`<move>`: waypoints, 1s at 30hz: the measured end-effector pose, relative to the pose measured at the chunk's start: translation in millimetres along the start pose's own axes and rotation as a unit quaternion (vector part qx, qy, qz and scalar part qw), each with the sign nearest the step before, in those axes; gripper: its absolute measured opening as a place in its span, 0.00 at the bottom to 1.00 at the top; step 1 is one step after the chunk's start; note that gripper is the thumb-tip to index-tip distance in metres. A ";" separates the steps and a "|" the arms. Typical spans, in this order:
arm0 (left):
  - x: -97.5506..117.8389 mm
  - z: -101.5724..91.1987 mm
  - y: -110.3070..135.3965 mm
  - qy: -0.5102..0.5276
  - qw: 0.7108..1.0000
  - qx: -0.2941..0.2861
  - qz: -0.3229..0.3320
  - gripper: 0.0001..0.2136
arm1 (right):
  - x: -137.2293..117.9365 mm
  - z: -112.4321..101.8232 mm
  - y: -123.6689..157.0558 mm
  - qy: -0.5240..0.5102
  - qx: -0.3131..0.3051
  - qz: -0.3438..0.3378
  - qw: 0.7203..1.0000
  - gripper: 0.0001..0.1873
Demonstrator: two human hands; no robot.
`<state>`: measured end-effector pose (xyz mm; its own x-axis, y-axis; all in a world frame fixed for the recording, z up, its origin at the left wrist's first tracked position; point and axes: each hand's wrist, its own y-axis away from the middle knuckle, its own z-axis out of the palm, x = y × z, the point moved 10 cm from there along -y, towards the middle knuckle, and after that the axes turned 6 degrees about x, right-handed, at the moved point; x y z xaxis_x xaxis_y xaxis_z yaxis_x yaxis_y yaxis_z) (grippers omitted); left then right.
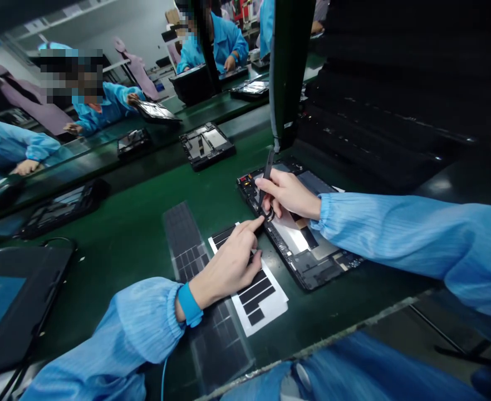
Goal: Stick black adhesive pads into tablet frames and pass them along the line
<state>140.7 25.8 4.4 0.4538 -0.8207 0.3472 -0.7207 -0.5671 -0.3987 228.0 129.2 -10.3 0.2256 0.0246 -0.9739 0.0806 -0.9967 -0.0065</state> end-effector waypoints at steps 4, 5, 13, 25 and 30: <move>-2.6 5.5 2.6 0.079 0.994 0.002 -0.081 0.05 | 2.3 0.5 -1.1 0.000 0.003 0.000 1.000 0.10; 0.5 6.1 4.0 0.101 0.990 -0.001 -0.100 0.05 | 2.3 1.0 -1.5 -0.001 0.005 -0.002 1.000 0.10; -37.4 1.7 -8.3 0.254 0.923 -0.012 -0.290 0.10 | -25.4 -36.5 1.9 0.186 0.050 -0.049 0.980 0.20; -82.0 29.9 -51.7 0.202 0.917 -0.090 -0.332 0.24 | 11.6 -108.9 -8.2 0.572 0.071 0.090 0.812 0.20; -86.0 31.9 -46.3 0.322 0.852 -0.001 -0.413 0.16 | 23.2 -122.9 -15.4 0.567 0.073 0.121 0.812 0.21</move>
<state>151.8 120.5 -34.1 0.4241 0.0665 0.9032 -0.2963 -0.9322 0.2078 351.3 154.6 -4.9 0.9726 -0.2005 -0.1175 -0.1964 -0.9795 0.0459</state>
